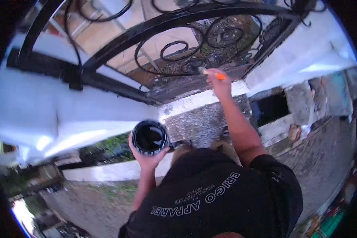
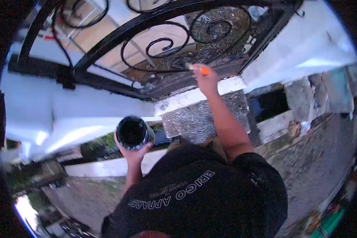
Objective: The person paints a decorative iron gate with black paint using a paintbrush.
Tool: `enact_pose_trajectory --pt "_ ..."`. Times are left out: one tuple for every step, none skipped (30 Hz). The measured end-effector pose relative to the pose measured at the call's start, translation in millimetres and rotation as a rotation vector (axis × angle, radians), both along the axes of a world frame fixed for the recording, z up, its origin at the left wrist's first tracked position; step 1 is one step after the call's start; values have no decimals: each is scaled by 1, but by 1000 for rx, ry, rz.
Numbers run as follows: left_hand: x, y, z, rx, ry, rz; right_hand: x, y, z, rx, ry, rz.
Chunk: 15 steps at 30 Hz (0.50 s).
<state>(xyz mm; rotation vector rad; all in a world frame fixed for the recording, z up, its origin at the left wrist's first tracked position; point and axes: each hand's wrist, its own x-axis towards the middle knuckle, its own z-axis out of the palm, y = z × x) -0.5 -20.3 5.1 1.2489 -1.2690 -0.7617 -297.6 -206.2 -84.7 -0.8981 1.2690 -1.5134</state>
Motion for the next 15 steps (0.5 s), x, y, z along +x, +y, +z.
enact_pose_trajectory --pt "-6 -1 -1 1 -26 28 -12 3 15 53 -163 18" --pt "-14 -1 0 9 -21 31 -22 11 32 72 -282 32" --pt "-22 -5 0 10 -16 29 -32 21 51 90 -401 41" --pt "-29 -10 -5 -23 -48 43 -42 29 64 93 -365 80" --pt "-33 -12 -14 -33 -96 33 -52 37 76 39 -428 151" --pt "-45 -17 -6 -5 -58 0 -61 44 88 -12 -494 224" --pt "-56 -22 3 24 -20 -36 -66 53 102 -52 -466 285" --pt "-58 -27 -4 -10 -69 -96 -68 63 116 -142 -428 376" --pt "-63 -30 -1 -11 -128 -95 -67 73 133 -229 -395 466" --pt "-71 -34 4 -36 -119 -93 -68 79 148 -211 -379 499" --pt "-79 -36 8 -58 -114 -94 -69 85 161 -315 -225 620" --pt "-83 -40 9 -61 -153 -92 -69 90 174 -423 -73 737" --pt "-87 -41 11 -54 -139 -71 -72 95 186 -412 -66 761" --pt "-91 -42 13 -67 -104 -71 -78 99 198 -454 294 829" --pt "-95 -42 16 -81 -70 -74 -82 104 210 -494 657 880"
